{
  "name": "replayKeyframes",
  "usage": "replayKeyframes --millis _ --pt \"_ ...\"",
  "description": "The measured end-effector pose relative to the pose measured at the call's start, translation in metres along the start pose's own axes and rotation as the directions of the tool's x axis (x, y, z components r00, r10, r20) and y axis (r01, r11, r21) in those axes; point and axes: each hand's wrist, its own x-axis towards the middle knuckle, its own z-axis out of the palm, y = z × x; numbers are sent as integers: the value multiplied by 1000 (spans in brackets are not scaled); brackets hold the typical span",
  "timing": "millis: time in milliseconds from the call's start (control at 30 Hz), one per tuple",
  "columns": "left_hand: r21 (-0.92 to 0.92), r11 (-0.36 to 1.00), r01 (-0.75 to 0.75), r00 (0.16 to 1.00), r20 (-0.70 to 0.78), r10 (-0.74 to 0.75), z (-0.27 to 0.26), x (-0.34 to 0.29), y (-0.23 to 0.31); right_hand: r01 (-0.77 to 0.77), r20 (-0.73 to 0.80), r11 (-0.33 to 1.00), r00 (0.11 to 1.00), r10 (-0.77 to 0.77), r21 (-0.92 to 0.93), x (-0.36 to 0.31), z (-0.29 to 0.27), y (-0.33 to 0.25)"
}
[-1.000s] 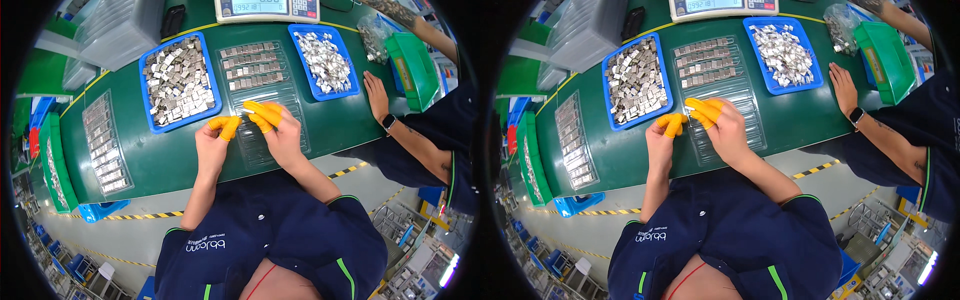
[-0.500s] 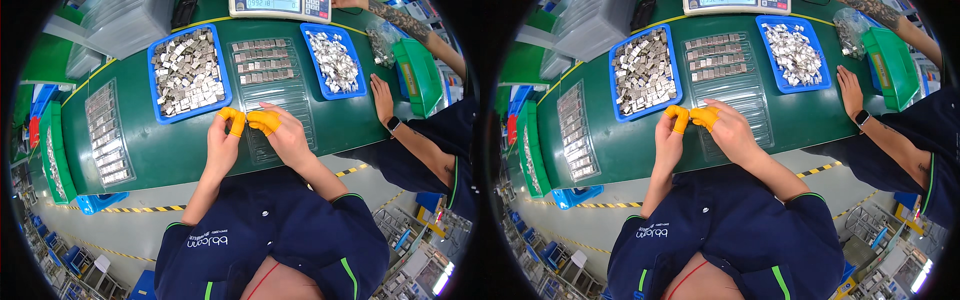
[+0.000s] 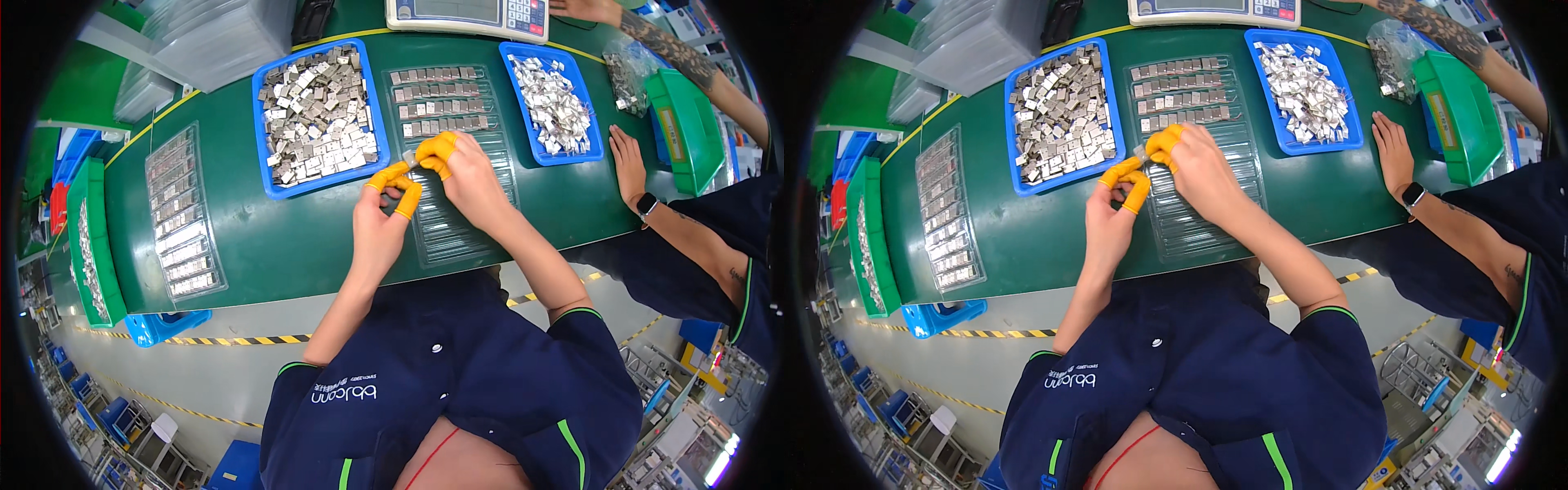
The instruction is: The person picks small metallic components from a blue tray and places them into a clear plastic tray with multiple compartments. They handle the components one at a time, arranging them in rows within the compartments. The person also uses a digital scale to weigh a batch of components.
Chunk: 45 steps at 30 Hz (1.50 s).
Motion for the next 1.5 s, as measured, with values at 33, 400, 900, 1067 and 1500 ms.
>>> replayKeyframes --millis 33,400,900,1067,1500 --pt "-10 1000 -5 1000 -10 5 1 0 -1 -40 -6 997 999 40 67 1 3 5" --pt "531 796 -291 913 -93 396 -11 -8 0 122 10 973 992 -123 -198 -1 7 16" --pt "747 657 -99 967 -83 239 -68 46 16 -424 -324 881 880 347 -208 -18 -83 46" --pt "789 614 9 989 -98 111 -72 73 10 -557 -359 654 830 426 -512 -40 -103 102" --pt "897 378 -229 941 104 323 -63 71 28 -704 -544 687 653 527 -180 -31 -104 115"
